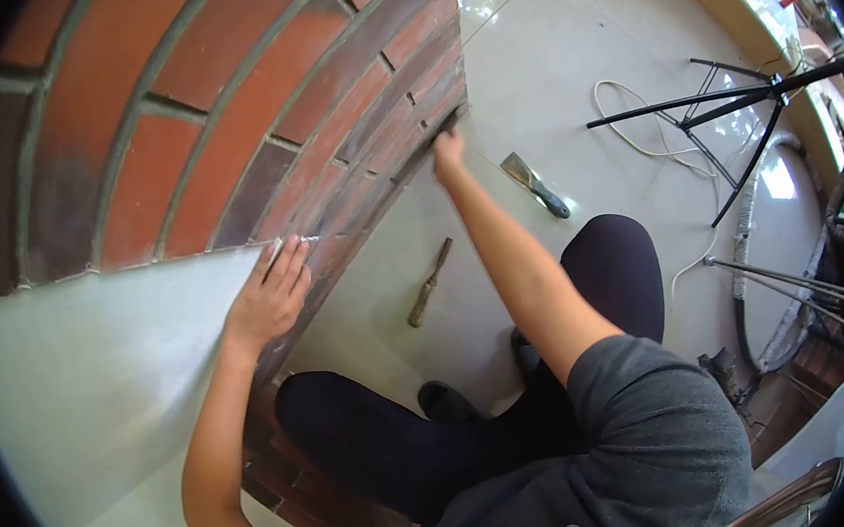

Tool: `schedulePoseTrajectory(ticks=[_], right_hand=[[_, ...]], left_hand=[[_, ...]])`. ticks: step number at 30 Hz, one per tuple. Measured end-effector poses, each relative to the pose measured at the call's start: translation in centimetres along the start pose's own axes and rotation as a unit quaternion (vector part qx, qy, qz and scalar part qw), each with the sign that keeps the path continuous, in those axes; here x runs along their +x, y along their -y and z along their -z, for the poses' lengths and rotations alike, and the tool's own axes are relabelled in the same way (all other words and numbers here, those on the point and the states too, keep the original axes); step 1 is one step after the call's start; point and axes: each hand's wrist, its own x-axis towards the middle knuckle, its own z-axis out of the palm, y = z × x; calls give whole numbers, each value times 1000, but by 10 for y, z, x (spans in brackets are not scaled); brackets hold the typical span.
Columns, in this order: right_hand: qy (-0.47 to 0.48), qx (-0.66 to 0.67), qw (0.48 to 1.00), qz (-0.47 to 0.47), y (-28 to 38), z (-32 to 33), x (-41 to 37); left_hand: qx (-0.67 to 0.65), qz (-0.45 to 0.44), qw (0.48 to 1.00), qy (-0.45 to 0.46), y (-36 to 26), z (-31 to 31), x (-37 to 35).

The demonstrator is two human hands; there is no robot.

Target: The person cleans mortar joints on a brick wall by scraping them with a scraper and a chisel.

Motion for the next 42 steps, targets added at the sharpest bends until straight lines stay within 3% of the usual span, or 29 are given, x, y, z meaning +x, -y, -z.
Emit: schedulePoseTrajectory(ticks=[2, 4, 5, 7, 8, 10, 13, 14, 16, 17, 19, 21, 23, 25, 27, 29, 32, 35, 37, 38, 41, 42], right_hand=[[21, -98, 994, 52, -58, -6, -39], [55, -95, 994, -2, -66, -13, -86], [50, -83, 995, 28, -59, -15, -80], [40, -59, 994, 82, -63, -11, -37], [-1, -110, 980, 168, -63, -4, 4], [-23, -104, 986, 125, 3, 8, 46], [44, -118, 986, 105, 40, 34, 97], [39, -102, 992, 71, 41, 26, 82], [20, -142, 984, 102, -1, 12, 56], [39, -195, 965, 169, -39, 8, 38], [21, -255, 947, 193, -112, -5, -26], [75, -167, 975, 126, -142, -27, -111], [160, -174, 970, 51, -158, -34, -181], [273, -266, 920, -90, -172, -32, -241], [434, -340, 818, -166, -197, -19, -274], [511, -388, 748, -169, -148, -14, -317], [644, -486, 584, -93, -160, -5, -356], [691, -528, 477, -130, -142, -14, -401], [727, -495, 470, -77, -139, -17, -426], [745, -478, 463, -54, -138, -14, -436], [724, -431, 478, -247, -133, -23, -446], [722, -412, 493, -256, -154, -25, -454]], left_hand=[[-5, -1, 1000, 0, 1, -1, -2], [3, 3, 1000, -6, 1, 1, -1], [7, 4, 1000, -8, 2, 1, -1], [9, 7, 1000, -6, 2, 0, -2], [6, 7, 1000, -8, 2, 0, -3], [2, 10, 1000, -13, 3, 0, -2], [13, 5, 1000, -5, 5, 3, -4], [16, 2, 1000, -10, 6, 2, -4], [30, 5, 1000, -6, 5, 0, -5], [41, 7, 999, -7, 5, 0, -5], [40, 7, 999, 10, 4, -1, -7], [54, 10, 999, 3, 4, -3, -7], [54, 12, 998, 0, 3, -3, -8], [46, 21, 999, -9, 3, -4, -8], [63, 20, 998, -16, 5, -6, -9], [72, 23, 997, -15, 2, -9, -11], [73, 27, 997, -17, 0, -13, -12], [23, 22, 999, -5, -1, -9, -13], [59, 2, 998, -7, 2, 7, -11], [67, 37, 997, -12, -3, 19, -12], [36, 165, 985, -19, -27, 94, -33], [3, 237, 971, -33, -37, 123, -51]])
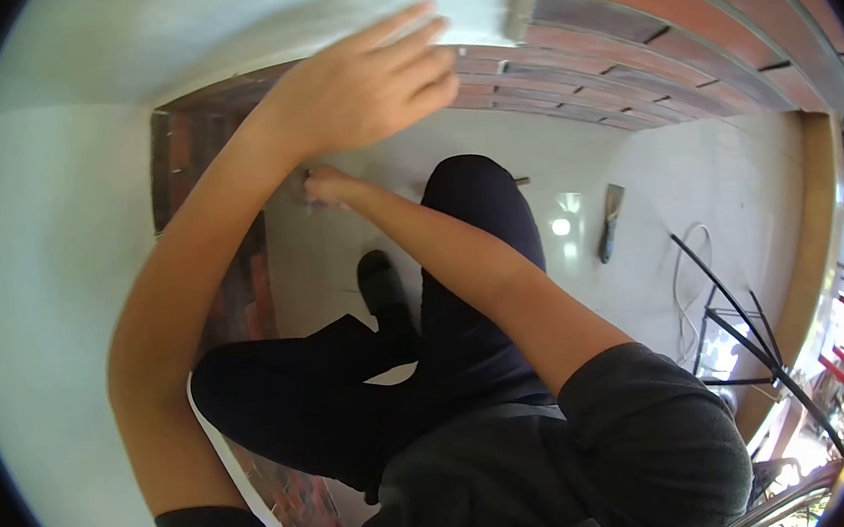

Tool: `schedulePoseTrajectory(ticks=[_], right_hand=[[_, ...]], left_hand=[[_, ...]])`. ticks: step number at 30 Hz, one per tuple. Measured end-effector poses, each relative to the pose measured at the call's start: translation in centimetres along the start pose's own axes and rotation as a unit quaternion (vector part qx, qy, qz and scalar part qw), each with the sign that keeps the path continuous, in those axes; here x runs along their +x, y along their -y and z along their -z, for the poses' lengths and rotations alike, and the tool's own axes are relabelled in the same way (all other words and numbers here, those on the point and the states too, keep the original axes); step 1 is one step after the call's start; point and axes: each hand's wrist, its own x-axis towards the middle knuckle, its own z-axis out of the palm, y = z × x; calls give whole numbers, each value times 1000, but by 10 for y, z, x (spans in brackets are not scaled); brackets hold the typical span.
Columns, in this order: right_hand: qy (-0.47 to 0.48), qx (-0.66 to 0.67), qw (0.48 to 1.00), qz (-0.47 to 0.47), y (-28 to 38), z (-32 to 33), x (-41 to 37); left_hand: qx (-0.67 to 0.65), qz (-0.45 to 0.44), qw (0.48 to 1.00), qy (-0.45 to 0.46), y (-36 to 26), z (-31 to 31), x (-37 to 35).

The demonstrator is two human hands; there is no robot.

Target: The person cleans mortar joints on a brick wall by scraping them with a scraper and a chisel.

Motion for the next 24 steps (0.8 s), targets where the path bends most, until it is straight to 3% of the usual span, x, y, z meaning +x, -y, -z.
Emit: schedulePoseTrajectory(ticks=[3, 6, 10, 13, 14, 16, 18, 24], right_hand=[[-23, 42, 999, 15, -12, -15, 34], [-29, -19, 999, -13, 13, -13, -3], [-17, -129, 991, -33, -18, -7, 19], [-39, -135, 987, -73, -24, -4, 22], [-55, -126, 987, -84, -26, -1, 25], [17, -284, 951, -120, -29, 15, 45], [61, -377, 916, -127, -32, 33, 69], [116, -372, 911, -134, -40, 124, 71]], left_hand=[[-25, 204, 979, -17, -13, 57, -75], [-69, 375, 920, 86, -51, 89, -145], [-218, 533, 793, 196, -112, 96, -197], [-306, 623, 644, 322, -128, 94, -204], [-325, 617, 639, 324, -127, 94, -207], [-354, 607, 630, 331, -122, 96, -213], [-352, 599, 666, 272, -116, 97, -215], [-382, 523, 722, 244, -91, 72, -212]])
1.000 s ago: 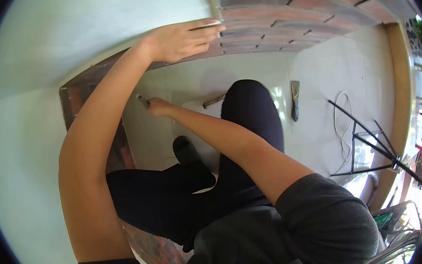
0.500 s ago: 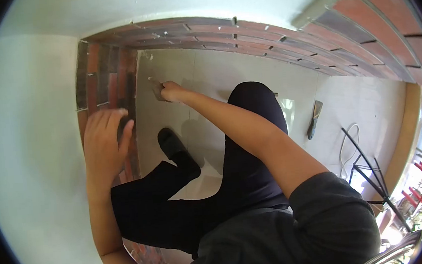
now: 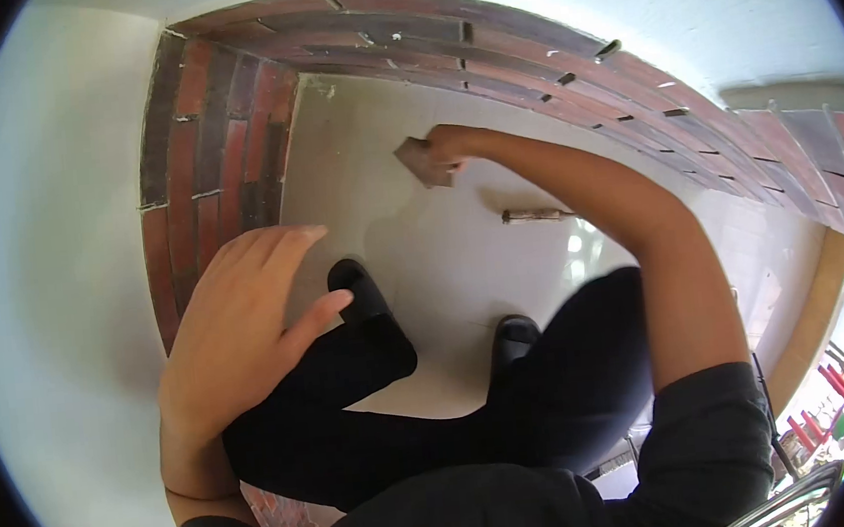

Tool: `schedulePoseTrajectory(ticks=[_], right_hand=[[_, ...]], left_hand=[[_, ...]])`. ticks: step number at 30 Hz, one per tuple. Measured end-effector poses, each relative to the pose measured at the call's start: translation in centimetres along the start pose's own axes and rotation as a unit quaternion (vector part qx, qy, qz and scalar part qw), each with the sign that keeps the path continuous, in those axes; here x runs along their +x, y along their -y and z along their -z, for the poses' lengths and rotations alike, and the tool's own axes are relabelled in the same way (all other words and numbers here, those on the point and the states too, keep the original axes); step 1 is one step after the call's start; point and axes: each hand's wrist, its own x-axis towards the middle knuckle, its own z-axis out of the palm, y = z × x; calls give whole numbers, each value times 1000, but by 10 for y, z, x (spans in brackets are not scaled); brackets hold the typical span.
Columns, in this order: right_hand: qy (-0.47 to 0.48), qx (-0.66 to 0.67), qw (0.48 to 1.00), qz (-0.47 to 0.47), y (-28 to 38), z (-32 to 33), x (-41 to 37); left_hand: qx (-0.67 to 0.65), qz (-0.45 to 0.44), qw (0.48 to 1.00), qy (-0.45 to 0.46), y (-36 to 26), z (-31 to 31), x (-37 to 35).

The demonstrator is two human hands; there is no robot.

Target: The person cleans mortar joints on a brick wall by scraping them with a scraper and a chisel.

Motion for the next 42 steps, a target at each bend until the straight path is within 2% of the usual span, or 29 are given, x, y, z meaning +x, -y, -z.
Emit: schedulePoseTrajectory(ticks=[2, 5, 6, 7, 8, 9, 11, 13, 16, 17, 19, 22, 24, 26, 28, 30, 32, 35, 37, 38, 41, 42], right_hand=[[-15, -44, 999, -17, -31, 16, -12], [-62, -161, 984, -47, -86, 34, -35], [-87, -168, 980, -65, -103, 34, -52], [-208, -18, 975, -72, -118, 25, -75], [-169, -74, 978, -92, -116, 38, -97], [-220, -50, 968, -113, -115, 36, -123], [-305, -92, 946, -54, -167, 28, -147], [-281, -24, 955, -97, -184, 13, -178], [-227, 72, 952, -191, -181, 5, -225], [-205, 100, 948, -222, -174, 8, -235], [-202, -57, 959, -193, -190, 15, -231], [-183, -254, 935, -166, -232, 28, -190], [-183, -304, 909, -220, -187, 36, -178], [-264, -392, 857, -205, -160, 33, -161], [-283, -455, 820, -200, -136, 32, -139], [-397, -515, 755, -82, -110, 15, -129], [-345, -475, 808, 56, -84, 3, -139], [-136, -379, 915, 13, -69, -26, -167], [-96, -473, 874, -50, -93, -49, -174], [-72, -519, 848, -82, -107, -58, -174], [-61, -521, 819, -233, -136, -73, -181], [-99, -523, 827, -183, -144, -73, -188]], left_hand=[[12, -27, 999, 25, -2, -4, 23], [5, -154, 988, 20, -6, -29, 62], [-3, -193, 981, 30, -12, -39, 77], [5, -221, 974, 42, -19, -50, 90], [11, -253, 966, 54, -28, -61, 103], [42, -288, 956, 43, -37, -73, 113], [94, -344, 934, 37, -55, -93, 125], [131, -394, 908, 47, -70, -106, 126], [81, -442, 890, 75, -74, -130, 119], [80, -433, 892, 99, -72, -139, 114], [109, -406, 894, 152, -66, -145, 104], [125, -378, 900, 178, -60, -140, 90], [77, -363, 907, 201, -61, -129, 81], [43, -339, 915, 213, -56, -119, 77], [18, -312, 926, 213, -47, -114, 77], [5, -279, 941, 190, -31, -104, 87], [-3, -228, 958, 175, -18, -89, 95], [-1, -154, 973, 172, -14, -68, 102], [1, -129, 978, 167, -17, -64, 103], [2, -144, 974, 177, -19, -64, 102], [-8, -182, 959, 216, -21, -69, 95], [-5, -190, 956, 224, -23, -69, 92]])
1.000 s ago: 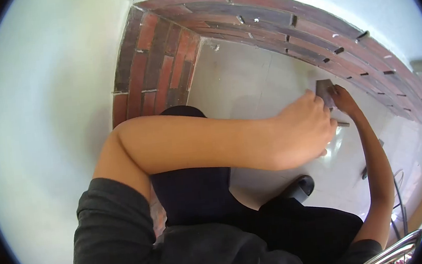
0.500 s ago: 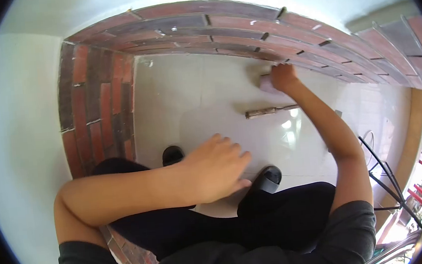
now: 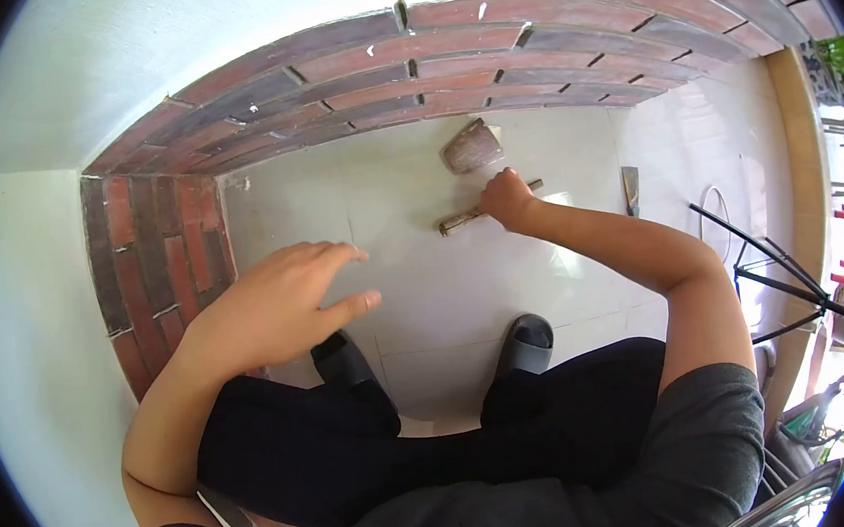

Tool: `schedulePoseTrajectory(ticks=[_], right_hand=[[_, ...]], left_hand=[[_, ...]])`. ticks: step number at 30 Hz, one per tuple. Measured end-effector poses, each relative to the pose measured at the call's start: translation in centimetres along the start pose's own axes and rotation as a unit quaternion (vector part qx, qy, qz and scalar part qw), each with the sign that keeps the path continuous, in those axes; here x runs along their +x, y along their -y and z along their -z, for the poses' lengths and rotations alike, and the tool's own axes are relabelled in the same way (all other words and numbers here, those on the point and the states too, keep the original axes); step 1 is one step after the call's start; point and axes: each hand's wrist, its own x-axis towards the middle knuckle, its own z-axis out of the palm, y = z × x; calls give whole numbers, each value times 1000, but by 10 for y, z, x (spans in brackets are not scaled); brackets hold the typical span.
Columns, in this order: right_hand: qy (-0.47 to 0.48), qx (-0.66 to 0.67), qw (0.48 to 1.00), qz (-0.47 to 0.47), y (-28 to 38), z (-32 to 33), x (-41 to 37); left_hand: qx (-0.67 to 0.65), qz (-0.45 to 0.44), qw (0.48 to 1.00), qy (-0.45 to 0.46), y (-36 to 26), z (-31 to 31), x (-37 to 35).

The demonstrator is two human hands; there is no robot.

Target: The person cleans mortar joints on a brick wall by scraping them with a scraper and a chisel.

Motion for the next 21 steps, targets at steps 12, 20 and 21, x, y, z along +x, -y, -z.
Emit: schedulePoseTrajectory(ticks=[12, 20, 21], right_hand=[[-197, 37, 974, 103, 1, -12, 31], [-214, 291, 928, 95, -19, 89, 9], [-212, 326, 918, 81, -21, 104, -1]], left_hand=[[-9, -23, 998, 59, -8, -12, -17], [1, -7, 998, 61, -4, -15, -11], [2, -9, 998, 64, -6, -15, -10]])
